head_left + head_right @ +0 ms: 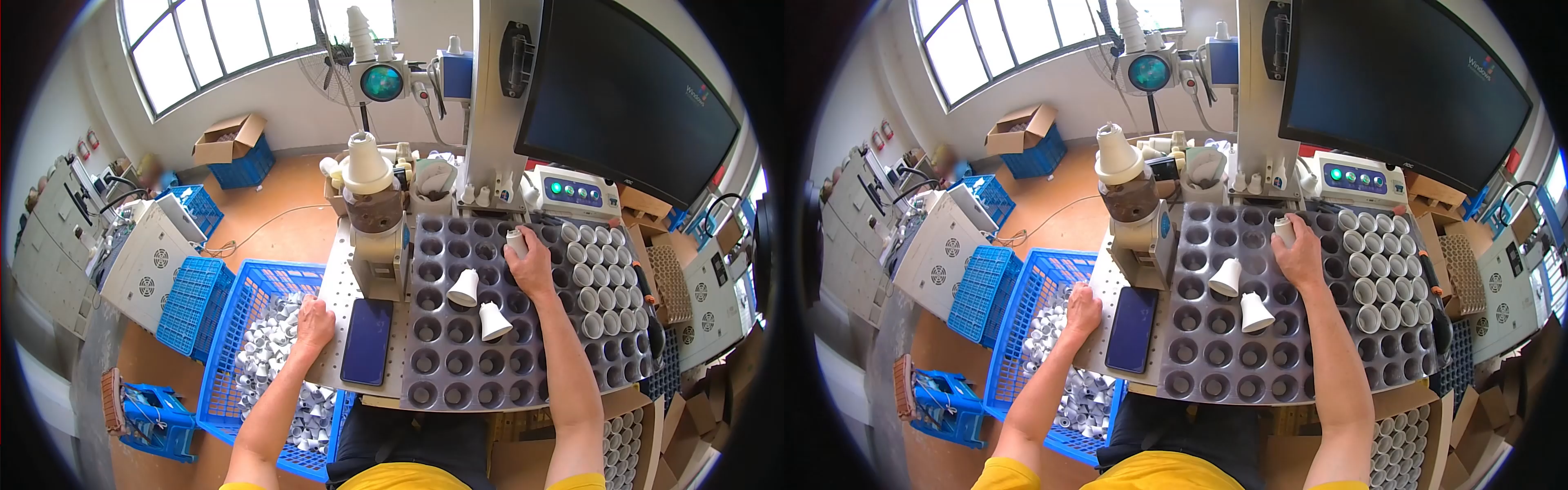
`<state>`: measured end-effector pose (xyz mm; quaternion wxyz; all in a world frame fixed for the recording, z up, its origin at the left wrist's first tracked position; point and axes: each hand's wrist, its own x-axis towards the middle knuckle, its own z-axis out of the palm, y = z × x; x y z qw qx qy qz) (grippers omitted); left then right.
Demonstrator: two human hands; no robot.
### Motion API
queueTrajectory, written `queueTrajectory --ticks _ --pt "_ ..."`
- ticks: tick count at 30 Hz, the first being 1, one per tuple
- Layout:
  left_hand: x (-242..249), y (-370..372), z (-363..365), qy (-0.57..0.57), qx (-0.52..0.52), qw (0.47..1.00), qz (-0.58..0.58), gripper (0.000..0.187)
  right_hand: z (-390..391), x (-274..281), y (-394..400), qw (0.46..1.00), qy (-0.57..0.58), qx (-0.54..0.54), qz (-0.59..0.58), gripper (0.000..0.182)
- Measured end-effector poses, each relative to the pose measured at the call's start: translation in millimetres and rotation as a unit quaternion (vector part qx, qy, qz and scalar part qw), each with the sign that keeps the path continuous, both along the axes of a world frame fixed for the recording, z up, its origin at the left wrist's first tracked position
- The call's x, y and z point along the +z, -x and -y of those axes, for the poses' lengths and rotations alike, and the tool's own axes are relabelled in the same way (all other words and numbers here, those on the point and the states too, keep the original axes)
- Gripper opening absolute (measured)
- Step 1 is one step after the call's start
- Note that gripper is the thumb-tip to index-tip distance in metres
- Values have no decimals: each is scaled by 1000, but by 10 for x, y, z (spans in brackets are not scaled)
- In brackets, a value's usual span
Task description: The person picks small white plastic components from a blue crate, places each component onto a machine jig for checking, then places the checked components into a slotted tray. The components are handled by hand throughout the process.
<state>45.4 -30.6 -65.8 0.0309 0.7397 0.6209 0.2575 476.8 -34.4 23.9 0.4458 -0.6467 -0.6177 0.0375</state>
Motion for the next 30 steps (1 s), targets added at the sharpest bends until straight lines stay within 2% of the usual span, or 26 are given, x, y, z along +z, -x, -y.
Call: queueTrajectory --ticks 12,15,18,20,21,22,23,24,25,26,29,30 --pt "-3 -2 -6 3 0 1000 -2 17 1 0 -7 1000 2 2 -7 48" --pt "-75 31 -17 -53 -14 998 -11 15 1 -2 -7 1000 3 5 -14 48" --pt "-93 214 -476 72 35 993 87 18 -9 -6 10 1000 4 3 -18 47" --pt "517 70 -714 -93 10 984 150 25 -21 25 16 1000 29 7 -2 46" --pt "1120 -129 -693 -68 -3 978 198 29 -70 81 14 998 54 14 15 46" --pt "1436 -229 -811 -110 -20 971 211 30 -136 164 20 996 78 20 31 45" --pt "1885 -435 -811 -108 -14 968 227 29 -198 346 93 994 86 60 -20 45" --pt "2171 -601 -898 -174 -65 953 237 27 -259 579 230 988 95 100 -72 45" --pt "2414 -766 -940 -181 -104 953 220 27 -342 777 388 982 43 134 -128 44" --pt "2571 -913 -959 -187 -141 951 202 27 -417 978 581 969 -9 168 -183 43" --pt "2709 -1257 -982 -199 -113 971 62 25 -451 1668 1276 925 -95 255 -265 38" --pt "2747 -1176 -950 -249 -115 961 44 25 -470 1785 1472 914 -105 277 -277 37"
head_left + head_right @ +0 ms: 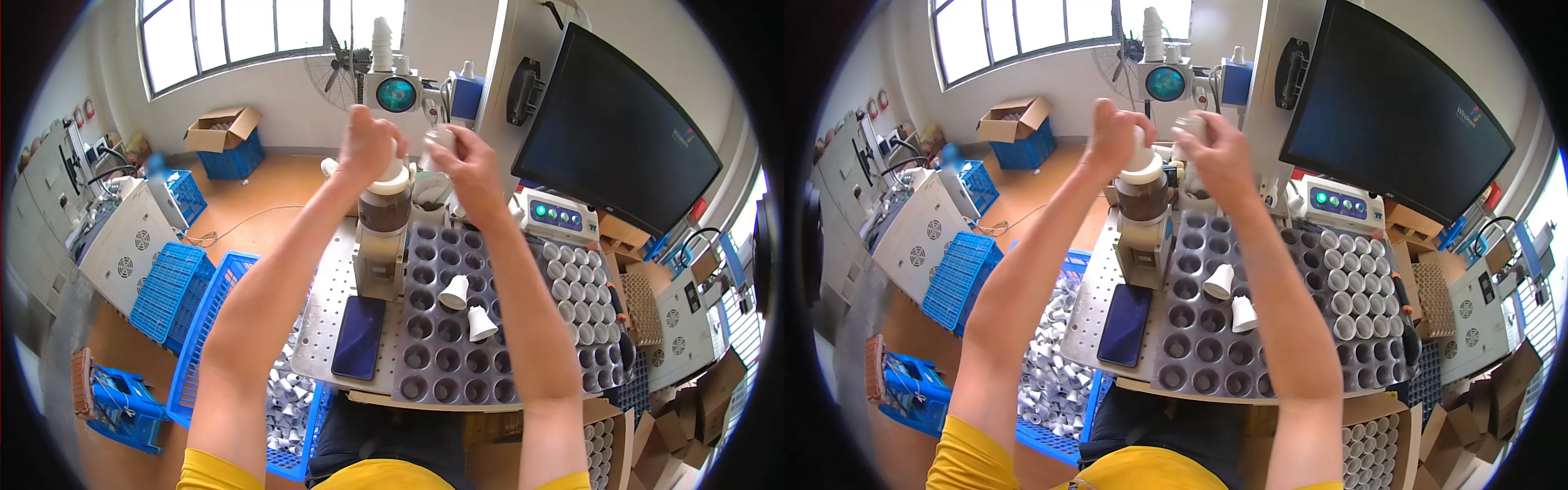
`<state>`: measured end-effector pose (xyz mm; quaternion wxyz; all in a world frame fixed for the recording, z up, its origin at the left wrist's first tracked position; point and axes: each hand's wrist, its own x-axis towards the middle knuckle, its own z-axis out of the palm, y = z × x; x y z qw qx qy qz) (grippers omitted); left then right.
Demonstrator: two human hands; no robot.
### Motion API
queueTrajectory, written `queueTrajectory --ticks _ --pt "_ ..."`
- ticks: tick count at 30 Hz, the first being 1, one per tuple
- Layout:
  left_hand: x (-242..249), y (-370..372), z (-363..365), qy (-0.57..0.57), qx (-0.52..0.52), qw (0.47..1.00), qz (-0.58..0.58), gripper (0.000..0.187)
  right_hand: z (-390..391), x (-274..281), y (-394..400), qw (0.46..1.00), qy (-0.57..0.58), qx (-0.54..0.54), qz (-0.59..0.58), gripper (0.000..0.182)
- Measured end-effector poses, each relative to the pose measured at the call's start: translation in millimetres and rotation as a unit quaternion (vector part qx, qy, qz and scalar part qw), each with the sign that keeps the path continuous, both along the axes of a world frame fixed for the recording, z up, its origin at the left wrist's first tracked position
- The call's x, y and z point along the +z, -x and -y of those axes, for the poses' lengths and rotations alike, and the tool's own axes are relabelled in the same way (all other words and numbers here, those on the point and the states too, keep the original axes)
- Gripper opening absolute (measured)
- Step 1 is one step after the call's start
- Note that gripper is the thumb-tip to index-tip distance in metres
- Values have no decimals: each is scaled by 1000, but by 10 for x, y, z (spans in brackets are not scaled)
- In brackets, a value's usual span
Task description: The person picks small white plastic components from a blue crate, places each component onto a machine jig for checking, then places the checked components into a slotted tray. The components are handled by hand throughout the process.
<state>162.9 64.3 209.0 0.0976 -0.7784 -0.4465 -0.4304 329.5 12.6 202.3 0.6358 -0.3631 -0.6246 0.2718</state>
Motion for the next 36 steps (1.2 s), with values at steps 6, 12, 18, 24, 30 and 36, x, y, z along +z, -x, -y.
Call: queueTrajectory --ticks 6,12,18,24,30,36 --pt "-593 1616 212 140 -97 957 233 28 -115 -303 615 999 13 11 36 30" --pt "-3030 3676 198 73 309 946 69 20 -1 -335 533 996 40 37 74 41" --pt "-2975 3013 813 220 174 948 148 17 528 -764 -364 923 131 23 361 72" --pt "-2551 1581 743 224 76 961 144 20 940 -1148 -431 765 287 -140 559 57" --pt "-2829 936 757 137 57 985 82 10 688 -1334 -599 832 224 -145 486 40" --pt "-2749 924 809 166 56 982 75 14 208 -1628 -1132 903 23 -249 351 47"
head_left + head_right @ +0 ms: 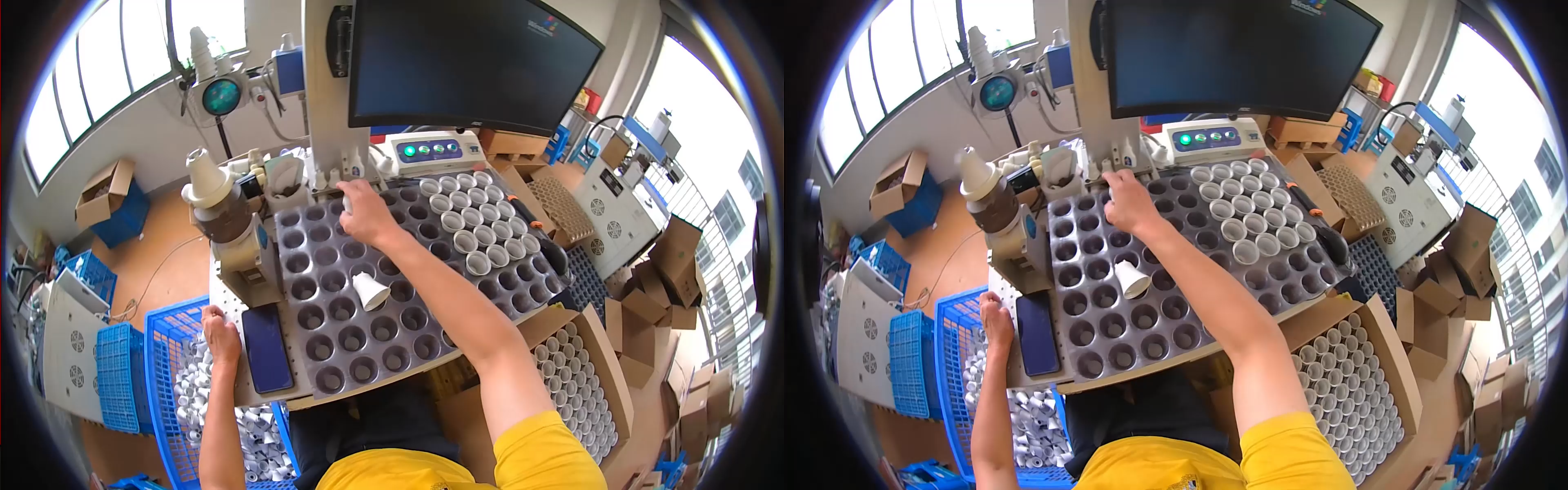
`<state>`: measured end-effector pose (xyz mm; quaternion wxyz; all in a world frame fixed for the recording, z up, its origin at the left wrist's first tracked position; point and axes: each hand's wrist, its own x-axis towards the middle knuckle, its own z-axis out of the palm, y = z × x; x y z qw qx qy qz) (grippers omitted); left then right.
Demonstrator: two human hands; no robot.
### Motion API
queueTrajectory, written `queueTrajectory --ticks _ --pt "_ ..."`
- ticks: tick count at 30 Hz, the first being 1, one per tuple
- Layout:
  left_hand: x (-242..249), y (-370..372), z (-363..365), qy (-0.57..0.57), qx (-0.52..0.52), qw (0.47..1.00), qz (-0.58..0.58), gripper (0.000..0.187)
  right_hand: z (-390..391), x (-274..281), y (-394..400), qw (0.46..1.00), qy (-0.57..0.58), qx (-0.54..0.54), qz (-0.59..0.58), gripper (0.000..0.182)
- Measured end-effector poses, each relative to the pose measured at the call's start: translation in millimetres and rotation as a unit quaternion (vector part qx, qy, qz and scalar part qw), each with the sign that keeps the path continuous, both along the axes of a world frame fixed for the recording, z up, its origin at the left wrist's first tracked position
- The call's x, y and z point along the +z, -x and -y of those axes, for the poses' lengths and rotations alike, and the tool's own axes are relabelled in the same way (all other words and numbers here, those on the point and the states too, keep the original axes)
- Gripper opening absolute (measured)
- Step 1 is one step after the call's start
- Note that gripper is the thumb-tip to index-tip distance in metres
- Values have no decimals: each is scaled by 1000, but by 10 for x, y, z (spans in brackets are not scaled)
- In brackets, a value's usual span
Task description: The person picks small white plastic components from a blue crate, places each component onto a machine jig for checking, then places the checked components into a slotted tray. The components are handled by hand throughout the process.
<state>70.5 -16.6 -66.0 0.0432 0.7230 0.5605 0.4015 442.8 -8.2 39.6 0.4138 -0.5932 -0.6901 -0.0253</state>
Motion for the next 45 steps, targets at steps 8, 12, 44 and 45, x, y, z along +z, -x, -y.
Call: queueTrajectory --ticks 8,12,44,45 --pt "-91 40 -41 24 9 1000 4 20 107 -274 -142 986 -15 6 -164 60" --pt "-8 -25 -19 19 23 999 14 20 88 -268 -178 978 -4 16 -208 59" --pt "10 -4 30 27 0 1000 3 25 195 -138 -82 976 -26 0 -216 18" --pt "-11 -8 40 32 11 999 5 25 175 -165 -93 966 -10 22 -257 16"
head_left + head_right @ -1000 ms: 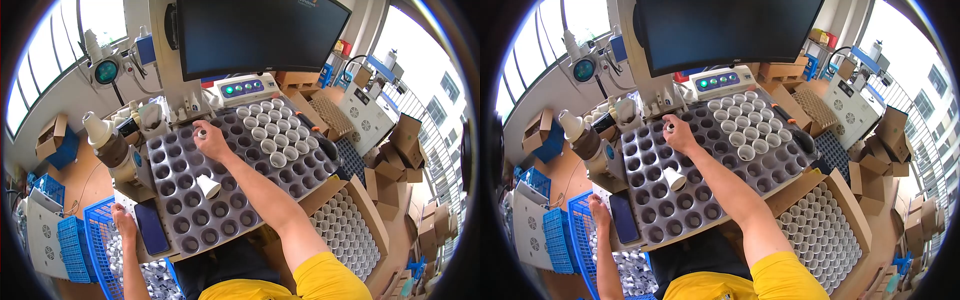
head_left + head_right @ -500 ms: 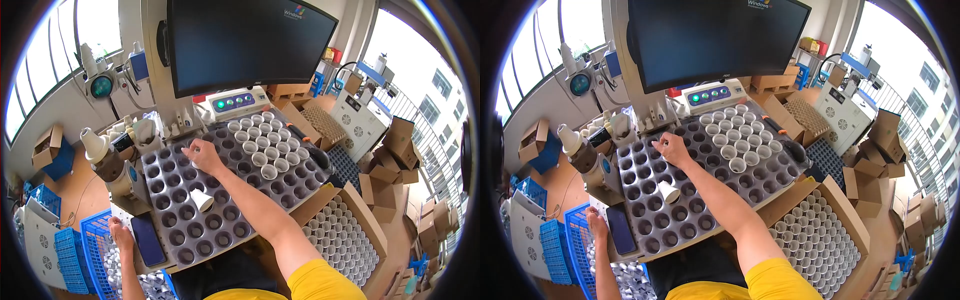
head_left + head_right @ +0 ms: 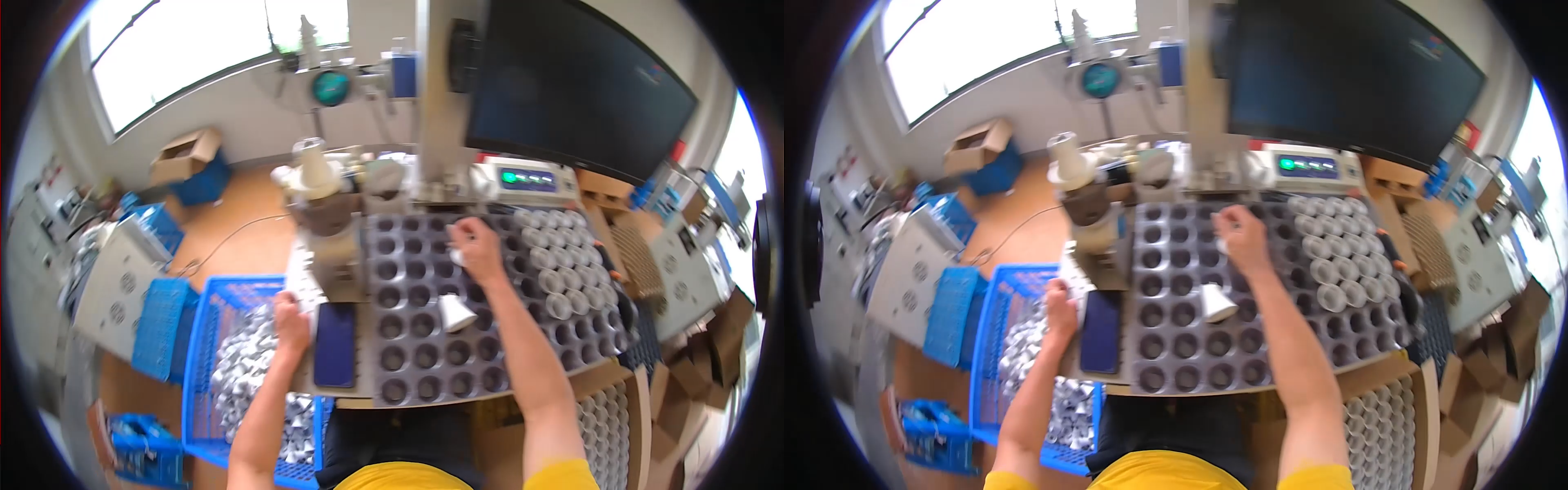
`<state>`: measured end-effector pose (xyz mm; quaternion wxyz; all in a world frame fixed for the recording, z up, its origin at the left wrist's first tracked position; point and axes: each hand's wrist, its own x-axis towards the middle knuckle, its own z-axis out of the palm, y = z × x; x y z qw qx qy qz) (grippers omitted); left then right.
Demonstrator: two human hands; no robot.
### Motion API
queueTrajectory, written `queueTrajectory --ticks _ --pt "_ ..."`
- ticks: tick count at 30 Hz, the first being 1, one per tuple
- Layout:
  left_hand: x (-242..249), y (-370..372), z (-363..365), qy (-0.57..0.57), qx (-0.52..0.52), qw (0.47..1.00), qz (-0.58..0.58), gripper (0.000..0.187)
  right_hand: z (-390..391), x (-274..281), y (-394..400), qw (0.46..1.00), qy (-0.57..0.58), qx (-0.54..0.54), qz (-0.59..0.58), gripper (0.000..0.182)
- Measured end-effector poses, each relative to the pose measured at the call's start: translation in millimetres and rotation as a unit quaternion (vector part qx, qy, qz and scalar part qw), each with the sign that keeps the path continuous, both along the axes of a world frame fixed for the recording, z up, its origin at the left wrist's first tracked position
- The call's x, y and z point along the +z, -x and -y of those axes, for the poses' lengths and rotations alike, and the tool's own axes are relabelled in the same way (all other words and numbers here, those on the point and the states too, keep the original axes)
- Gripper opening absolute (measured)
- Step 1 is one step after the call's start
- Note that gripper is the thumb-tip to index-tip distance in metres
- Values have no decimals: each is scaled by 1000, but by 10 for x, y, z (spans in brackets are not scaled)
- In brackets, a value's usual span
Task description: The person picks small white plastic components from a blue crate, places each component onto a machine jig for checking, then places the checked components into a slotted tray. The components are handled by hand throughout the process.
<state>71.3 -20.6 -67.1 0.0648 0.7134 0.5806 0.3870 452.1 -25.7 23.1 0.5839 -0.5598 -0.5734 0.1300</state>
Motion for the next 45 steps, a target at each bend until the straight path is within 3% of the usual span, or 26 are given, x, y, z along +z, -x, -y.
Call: queueTrajectory --ticks 5,8,11,14,16,18,22,26,33,36,38,40,42,43,44,45 --pt "91 -41 65 -28 -7 999 -23 26 -89 -114 -85 999 39 4 -21 15" --pt "63 -28 26 -39 14 999 17 20 -58 -71 -62 998 50 10 -40 14" --pt "12 114 -161 108 24 984 140 14 -73 -90 -82 999 47 9 -22 14" --pt "272 271 -491 34 -33 982 185 22 -93 -114 -120 999 39 9 -18 15" --pt "788 264 -719 63 -35 956 286 22 -77 -84 -120 997 51 21 -61 15" --pt "1225 240 -973 -39 -79 941 327 24 -72 -44 -135 991 57 26 -116 15" --pt "2063 69 -1151 -144 -57 949 276 29 -94 -25 -238 969 78 13 -235 14" --pt "2624 -172 -980 -128 -58 944 299 26 -109 30 -348 956 75 17 -285 15" --pt "2776 -601 -1159 -96 -111 934 325 22 -144 1019 -39 975 -16 46 -219 16" --pt "2733 -811 -1168 -69 -149 956 242 22 -176 1584 313 976 -58 90 -187 17" --pt "2755 -923 -1031 2 -182 944 276 21 -226 1904 619 975 -81 120 -168 18" --pt "2889 -963 -783 104 -206 878 419 20 -307 2115 980 972 -95 152 -153 19" --pt "2848 -812 -878 -59 -144 939 307 14 -379 2207 1349 973 -95 174 -116 19" --pt "2835 -639 -822 -179 -74 970 148 15 -412 2211 1501 977 -92 176 -82 19" --pt "2813 -439 -753 -291 -2 957 -19 16 -477 2158 1629 976 -79 193 -61 19" --pt "2792 -210 -661 -295 7 955 -29 15 -564 2064 1744 974 -66 211 -41 20"
